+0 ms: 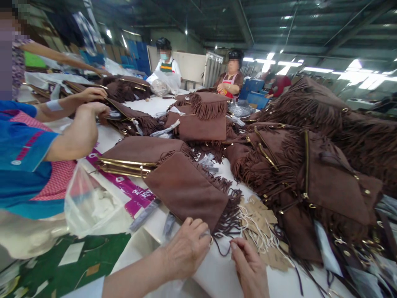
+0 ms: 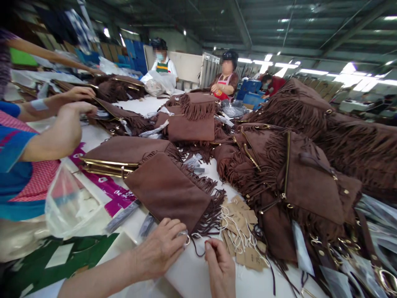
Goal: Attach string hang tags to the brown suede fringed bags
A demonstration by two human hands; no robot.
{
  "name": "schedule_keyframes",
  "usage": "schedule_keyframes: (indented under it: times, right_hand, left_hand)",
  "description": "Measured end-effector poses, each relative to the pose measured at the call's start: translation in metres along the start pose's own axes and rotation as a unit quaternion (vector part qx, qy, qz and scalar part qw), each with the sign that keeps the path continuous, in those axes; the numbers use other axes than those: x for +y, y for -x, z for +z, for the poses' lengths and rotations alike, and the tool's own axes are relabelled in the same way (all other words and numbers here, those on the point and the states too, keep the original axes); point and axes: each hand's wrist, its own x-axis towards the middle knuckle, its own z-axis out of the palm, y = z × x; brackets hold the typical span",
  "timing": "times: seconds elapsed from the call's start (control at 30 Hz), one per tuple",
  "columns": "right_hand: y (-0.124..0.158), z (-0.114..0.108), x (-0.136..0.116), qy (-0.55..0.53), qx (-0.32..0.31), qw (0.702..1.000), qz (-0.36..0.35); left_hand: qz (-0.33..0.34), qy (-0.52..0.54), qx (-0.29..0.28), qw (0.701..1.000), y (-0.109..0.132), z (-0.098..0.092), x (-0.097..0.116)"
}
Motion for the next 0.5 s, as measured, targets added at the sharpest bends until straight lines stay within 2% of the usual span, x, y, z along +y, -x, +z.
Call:
schedule_keyframes:
  times: [0.13,0.27,0.37,0.5]
  right_hand:
    - [0.004,0.0,-0.006,0.019,-0.012,1.0,-0.02]
    - [0.003,0.004,-0.011,0.031,-0.016,0.998,-0.046]
    - [0.001,0.003,-0.014,0.036,-0.02,0.997,-0.061]
    - [0.0,-0.004,-0.005,0.068,-0.037,0.994,-0.077]
  left_hand:
    - [-0.021,0.005,0.058,0.998,0.005,0.019,-0.004]
    - [-0.034,0.051,0.085,0.994,0.004,0.022,-0.005]
    - [-0.044,0.093,0.081,0.991,0.002,0.02,-0.003]
    - [-0.093,0.107,0.042,0.989,0.0,0.024,0.005]
